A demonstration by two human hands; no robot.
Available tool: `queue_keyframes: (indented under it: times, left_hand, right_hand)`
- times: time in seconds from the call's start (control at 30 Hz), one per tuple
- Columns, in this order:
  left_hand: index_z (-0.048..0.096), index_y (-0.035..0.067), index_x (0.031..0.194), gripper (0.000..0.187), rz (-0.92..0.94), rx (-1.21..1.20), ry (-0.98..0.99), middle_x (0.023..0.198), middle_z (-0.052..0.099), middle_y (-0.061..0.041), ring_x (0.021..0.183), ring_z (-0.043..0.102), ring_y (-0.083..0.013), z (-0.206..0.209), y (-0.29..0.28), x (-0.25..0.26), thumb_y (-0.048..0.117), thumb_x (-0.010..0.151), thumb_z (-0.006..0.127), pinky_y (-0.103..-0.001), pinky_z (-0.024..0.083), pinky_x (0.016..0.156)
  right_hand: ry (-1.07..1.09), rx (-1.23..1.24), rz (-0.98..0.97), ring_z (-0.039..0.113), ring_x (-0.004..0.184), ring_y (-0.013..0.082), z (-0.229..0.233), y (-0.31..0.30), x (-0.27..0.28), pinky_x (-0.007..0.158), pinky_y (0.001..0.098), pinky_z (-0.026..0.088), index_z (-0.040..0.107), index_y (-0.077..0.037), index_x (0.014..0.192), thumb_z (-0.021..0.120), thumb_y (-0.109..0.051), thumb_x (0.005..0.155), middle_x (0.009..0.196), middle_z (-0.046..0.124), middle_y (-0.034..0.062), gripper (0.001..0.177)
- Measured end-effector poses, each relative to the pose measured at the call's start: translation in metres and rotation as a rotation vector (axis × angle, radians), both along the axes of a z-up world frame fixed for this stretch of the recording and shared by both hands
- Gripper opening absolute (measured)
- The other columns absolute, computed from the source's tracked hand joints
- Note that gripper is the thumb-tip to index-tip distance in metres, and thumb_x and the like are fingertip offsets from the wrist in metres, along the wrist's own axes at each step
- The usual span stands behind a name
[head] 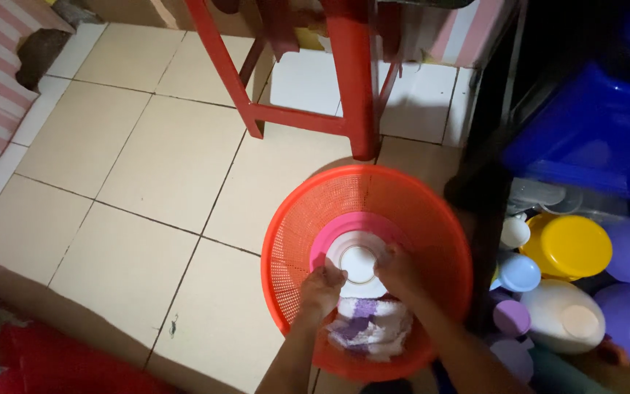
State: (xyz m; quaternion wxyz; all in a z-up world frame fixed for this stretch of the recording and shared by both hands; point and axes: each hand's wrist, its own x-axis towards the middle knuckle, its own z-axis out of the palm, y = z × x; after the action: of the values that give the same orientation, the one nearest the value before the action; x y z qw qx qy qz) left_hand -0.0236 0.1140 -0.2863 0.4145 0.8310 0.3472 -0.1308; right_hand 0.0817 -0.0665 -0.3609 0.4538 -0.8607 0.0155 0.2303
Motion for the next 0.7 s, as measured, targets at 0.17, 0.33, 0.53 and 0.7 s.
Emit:
queue_keyframes:
  times: [0.17, 0.33, 0.53, 0.7]
  left_hand:
    - [0.067, 0.003, 0.114, 0.064, -0.104, 0.100, 0.057, 0.112, 0.072, -0.023, 0.111, 0.067, -0.0387, -0.013, 0.003, 0.006, 0.061, 0.087, 0.066, -0.045, 0.053, 0.097]
    - [0.070, 0.004, 0.112, 0.061, -0.078, 0.081, 0.081, 0.113, 0.073, -0.022, 0.112, 0.068, -0.0378, 0.002, -0.003, 0.009, 0.059, 0.087, 0.063, -0.045, 0.053, 0.098]
    - [0.072, 0.006, 0.095, 0.048, -0.399, 0.247, -0.062, 0.092, 0.078, -0.014, 0.097, 0.074, -0.0288, -0.038, -0.011, 0.013, 0.043, 0.102, 0.044, -0.036, 0.056, 0.100]
    - [0.072, 0.012, 0.109, 0.042, -0.101, -0.233, 0.184, 0.106, 0.073, -0.006, 0.096, 0.076, -0.0241, 0.059, -0.014, -0.008, 0.037, 0.075, 0.074, -0.038, 0.062, 0.084]
  right_hand:
    - [-0.124, -0.117, 0.079, 0.069, 0.110, 0.0398, -0.014, -0.003, 0.002, 0.096, 0.0453, 0.054, 0.062, 0.000, 0.123, 0.077, -0.019, 0.077, 0.114, 0.071, 0.0251, 0.052]
    - [-0.144, -0.066, 0.136, 0.072, 0.108, 0.0372, -0.016, -0.002, -0.001, 0.096, 0.0436, 0.057, 0.066, -0.001, 0.121, 0.070, -0.022, 0.083, 0.112, 0.075, 0.0222, 0.044]
    - [-0.044, -0.174, 0.007, 0.068, 0.110, 0.0391, 0.023, 0.006, 0.000, 0.096, 0.0457, 0.054, 0.063, -0.004, 0.126, 0.078, -0.025, 0.076, 0.116, 0.071, 0.0229, 0.056]
    - [-0.107, -0.171, 0.032, 0.067, 0.112, 0.0415, 0.001, 0.003, 0.003, 0.097, 0.0457, 0.053, 0.061, 0.001, 0.127, 0.080, -0.024, 0.073, 0.117, 0.069, 0.0266, 0.062]
